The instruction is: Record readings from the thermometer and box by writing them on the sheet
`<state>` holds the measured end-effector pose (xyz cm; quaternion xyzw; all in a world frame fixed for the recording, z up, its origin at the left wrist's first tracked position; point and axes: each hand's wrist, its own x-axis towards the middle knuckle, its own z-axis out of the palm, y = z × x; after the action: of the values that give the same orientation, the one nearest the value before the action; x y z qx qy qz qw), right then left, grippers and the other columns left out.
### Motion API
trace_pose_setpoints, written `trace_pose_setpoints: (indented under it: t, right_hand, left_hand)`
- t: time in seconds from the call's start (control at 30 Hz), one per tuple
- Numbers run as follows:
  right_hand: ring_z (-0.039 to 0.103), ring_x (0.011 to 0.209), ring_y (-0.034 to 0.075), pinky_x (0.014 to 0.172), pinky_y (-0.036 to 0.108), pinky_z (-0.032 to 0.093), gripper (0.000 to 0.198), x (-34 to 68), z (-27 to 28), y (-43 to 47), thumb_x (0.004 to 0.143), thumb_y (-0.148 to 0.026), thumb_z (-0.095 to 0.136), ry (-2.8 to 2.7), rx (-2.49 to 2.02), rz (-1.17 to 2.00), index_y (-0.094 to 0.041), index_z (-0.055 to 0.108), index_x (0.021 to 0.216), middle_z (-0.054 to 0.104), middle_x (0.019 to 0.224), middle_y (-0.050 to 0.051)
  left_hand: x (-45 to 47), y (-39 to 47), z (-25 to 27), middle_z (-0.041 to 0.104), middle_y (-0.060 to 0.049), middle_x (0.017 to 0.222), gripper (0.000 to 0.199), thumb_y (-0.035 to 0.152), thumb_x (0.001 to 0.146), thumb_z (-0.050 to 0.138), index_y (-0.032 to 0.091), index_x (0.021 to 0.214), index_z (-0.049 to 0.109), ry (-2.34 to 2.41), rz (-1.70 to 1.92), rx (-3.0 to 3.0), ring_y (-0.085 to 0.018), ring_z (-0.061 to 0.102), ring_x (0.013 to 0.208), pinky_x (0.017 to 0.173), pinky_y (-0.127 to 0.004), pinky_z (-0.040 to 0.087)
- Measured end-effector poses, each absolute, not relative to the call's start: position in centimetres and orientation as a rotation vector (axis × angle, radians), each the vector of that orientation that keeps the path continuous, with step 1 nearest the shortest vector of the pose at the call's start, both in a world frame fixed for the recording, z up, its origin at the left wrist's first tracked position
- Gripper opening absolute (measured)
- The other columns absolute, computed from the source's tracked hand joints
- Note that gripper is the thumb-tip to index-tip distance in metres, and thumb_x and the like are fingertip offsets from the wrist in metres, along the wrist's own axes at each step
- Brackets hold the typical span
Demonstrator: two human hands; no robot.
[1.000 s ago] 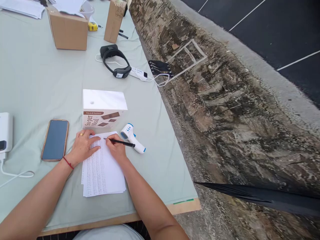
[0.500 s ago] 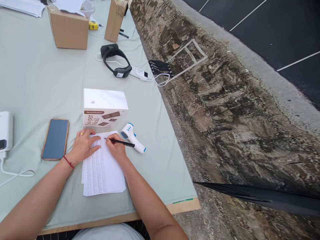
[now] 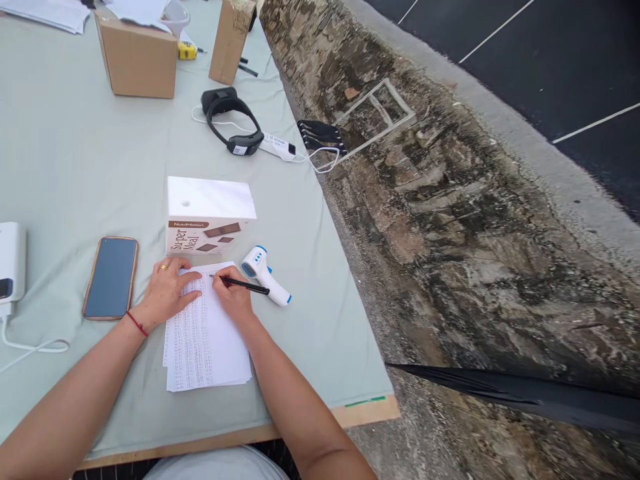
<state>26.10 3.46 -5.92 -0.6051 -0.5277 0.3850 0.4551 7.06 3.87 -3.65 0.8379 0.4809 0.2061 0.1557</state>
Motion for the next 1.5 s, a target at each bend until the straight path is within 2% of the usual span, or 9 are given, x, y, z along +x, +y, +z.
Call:
trace_pose_setpoints:
  t: [1.5]
  right_hand:
    - [0.051,0.062,0.016,0.064,0.03,0.045,0.012,26.17,-6.15,3.48,0.071,-0.036,0.055,-1.278,-1.497,0.921,-0.024,0.053,0.067,0.056,0.064,-0.003]
  left_hand:
    - [7.0,3.91,-3.69,0.06,-0.011,0.119,0.028,0.035,0.086,0.068,0.026,0.113,0.074,1.369,0.576,2.388,-0.03,0.055,0.111,0.101,-0.054,0.043]
